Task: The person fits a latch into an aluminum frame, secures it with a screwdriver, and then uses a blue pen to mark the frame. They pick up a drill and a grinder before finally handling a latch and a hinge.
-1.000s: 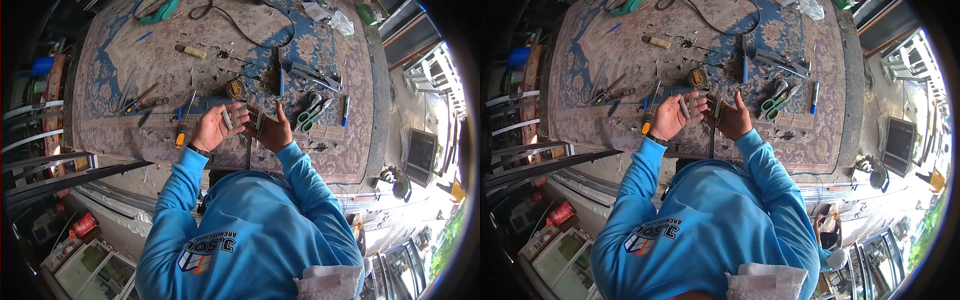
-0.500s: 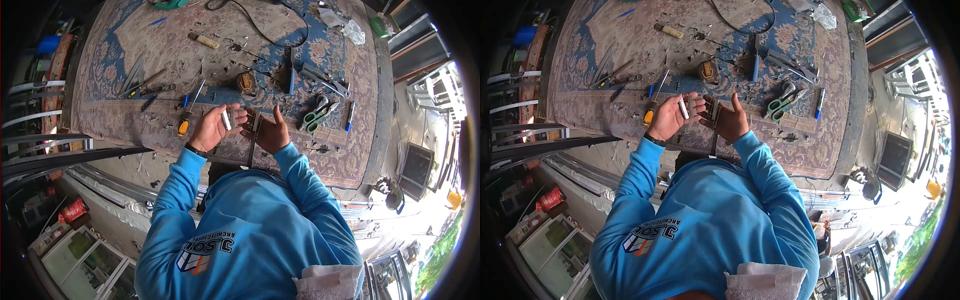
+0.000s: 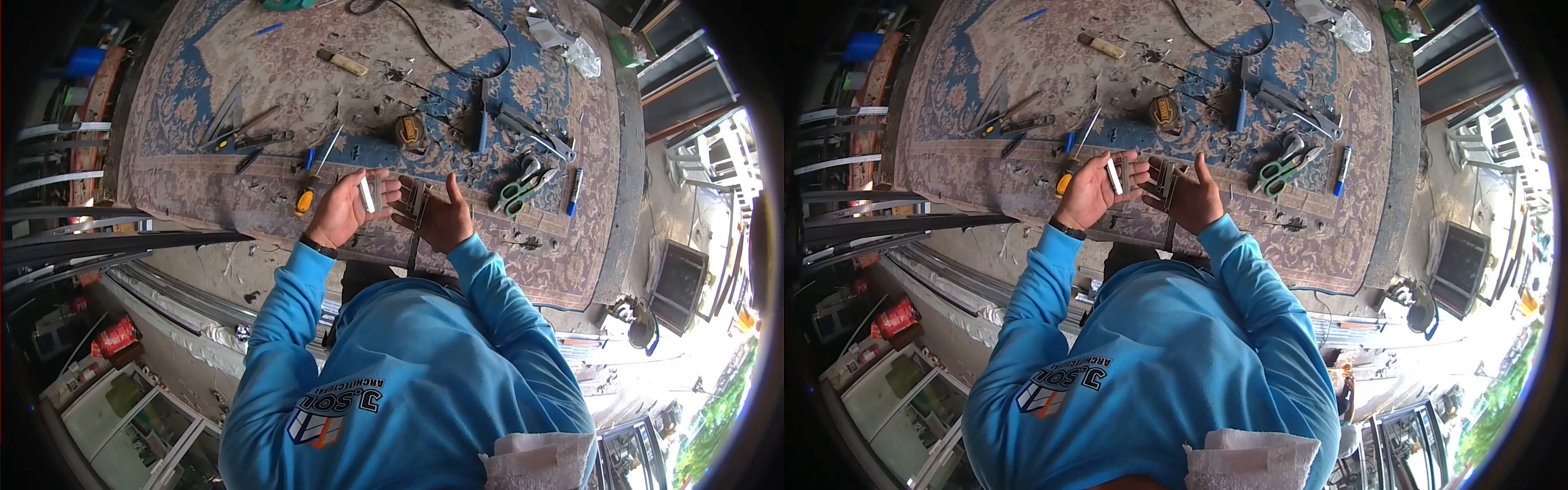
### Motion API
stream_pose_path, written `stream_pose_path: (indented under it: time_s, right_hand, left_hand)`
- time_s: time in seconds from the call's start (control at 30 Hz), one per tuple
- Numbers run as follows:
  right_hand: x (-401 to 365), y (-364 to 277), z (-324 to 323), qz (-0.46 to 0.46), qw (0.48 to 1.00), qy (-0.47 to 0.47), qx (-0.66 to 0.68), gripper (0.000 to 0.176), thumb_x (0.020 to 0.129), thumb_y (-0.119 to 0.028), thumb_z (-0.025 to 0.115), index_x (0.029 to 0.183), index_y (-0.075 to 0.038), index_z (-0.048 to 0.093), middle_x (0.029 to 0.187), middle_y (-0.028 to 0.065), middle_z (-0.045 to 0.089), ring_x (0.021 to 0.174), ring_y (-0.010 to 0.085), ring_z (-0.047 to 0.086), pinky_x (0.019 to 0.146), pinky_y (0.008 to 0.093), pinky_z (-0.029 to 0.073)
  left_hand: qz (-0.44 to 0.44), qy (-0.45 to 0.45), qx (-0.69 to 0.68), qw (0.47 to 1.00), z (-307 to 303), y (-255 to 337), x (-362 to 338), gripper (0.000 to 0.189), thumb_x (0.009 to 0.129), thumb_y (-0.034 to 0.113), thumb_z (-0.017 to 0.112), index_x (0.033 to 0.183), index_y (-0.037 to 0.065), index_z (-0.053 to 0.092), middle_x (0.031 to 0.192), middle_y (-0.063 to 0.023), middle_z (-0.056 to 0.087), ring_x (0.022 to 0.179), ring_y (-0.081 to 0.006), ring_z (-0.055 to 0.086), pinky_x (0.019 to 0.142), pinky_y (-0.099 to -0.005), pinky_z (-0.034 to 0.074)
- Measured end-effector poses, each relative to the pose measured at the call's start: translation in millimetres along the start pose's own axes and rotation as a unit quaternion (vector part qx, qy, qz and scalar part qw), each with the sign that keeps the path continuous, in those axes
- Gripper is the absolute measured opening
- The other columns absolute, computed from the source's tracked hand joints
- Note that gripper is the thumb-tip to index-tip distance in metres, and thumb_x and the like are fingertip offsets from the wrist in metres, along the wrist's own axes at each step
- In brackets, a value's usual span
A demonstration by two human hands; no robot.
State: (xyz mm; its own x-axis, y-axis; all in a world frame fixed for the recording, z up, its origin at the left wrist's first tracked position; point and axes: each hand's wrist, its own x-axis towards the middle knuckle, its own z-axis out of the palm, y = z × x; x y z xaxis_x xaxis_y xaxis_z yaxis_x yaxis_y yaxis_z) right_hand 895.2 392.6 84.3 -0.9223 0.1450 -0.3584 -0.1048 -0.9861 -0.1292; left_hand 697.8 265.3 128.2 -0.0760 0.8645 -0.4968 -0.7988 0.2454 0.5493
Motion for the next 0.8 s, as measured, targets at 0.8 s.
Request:
stream_pose_path:
  time_s: [0.8]
  right_hand:
    - [-11.8,5.2,-4.5,-0.009,1.000,-0.016,0.020,0.102,0.092,-0.082,0.034,0.155,-0.002,0.034,0.157,0.0172,0.042,0.142,0.0342,0.043,0.115,0.0497,0.034]
  left_hand:
    - [0.037,-0.012,-0.029,0.999,-7.8,10.4,-16.9,0.054,0.107,0.044,0.040,0.137,0.002,0.053,0.134,-0.0208,0.062,0.124,-0.0330,0.062,0.103,-0.0494,0.053]
